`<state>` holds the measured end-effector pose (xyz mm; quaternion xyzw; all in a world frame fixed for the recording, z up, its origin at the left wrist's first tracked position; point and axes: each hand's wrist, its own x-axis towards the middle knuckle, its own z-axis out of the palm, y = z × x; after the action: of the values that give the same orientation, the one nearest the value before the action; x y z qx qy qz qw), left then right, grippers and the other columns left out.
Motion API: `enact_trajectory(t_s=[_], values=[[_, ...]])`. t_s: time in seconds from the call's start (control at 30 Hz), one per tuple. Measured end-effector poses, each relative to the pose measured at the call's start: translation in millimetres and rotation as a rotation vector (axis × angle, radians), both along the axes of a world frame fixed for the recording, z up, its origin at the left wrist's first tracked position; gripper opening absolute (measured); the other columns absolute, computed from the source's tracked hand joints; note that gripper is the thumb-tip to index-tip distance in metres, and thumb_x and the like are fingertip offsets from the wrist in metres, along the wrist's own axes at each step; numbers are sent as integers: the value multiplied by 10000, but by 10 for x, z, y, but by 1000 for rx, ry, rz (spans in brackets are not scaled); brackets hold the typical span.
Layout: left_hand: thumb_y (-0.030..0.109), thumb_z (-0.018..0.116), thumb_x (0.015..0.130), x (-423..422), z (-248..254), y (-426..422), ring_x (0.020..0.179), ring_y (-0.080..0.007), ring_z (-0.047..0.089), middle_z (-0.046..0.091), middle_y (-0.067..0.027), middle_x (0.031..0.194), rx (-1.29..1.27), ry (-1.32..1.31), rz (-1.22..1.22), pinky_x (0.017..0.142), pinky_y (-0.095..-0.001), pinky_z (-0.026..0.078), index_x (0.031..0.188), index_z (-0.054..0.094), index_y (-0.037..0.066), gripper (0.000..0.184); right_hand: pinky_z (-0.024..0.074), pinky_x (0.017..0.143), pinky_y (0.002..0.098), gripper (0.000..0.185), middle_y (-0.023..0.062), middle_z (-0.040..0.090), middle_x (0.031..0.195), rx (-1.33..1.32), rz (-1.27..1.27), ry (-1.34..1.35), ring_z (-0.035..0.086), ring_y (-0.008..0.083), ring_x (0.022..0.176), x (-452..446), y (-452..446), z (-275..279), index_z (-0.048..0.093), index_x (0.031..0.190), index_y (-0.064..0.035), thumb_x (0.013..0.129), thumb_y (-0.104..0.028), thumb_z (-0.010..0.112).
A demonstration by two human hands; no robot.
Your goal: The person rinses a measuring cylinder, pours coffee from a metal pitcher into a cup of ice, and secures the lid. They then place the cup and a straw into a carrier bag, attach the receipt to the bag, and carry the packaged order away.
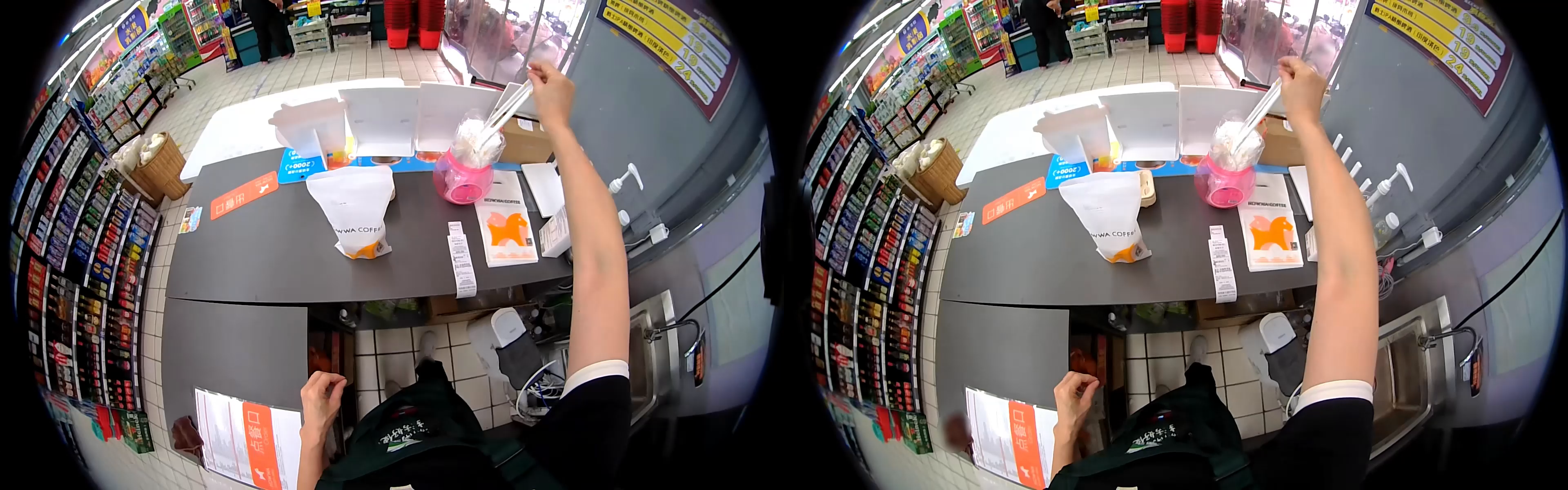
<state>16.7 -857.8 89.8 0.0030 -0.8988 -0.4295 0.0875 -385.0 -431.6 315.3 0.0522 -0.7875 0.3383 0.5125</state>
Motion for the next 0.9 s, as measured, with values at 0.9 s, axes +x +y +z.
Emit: enact_trajectory(t_s=[0.9], values=[[19,690,723,-1068,74,879,658,-274,597,589,-117,756,-11,-40,-128,594,-332,485,820,634,11,112,488,848,387,451,243,618,1020,391,233,-616,622,349,941,-498,117,-142,581,1141,-32,709,95,602]])
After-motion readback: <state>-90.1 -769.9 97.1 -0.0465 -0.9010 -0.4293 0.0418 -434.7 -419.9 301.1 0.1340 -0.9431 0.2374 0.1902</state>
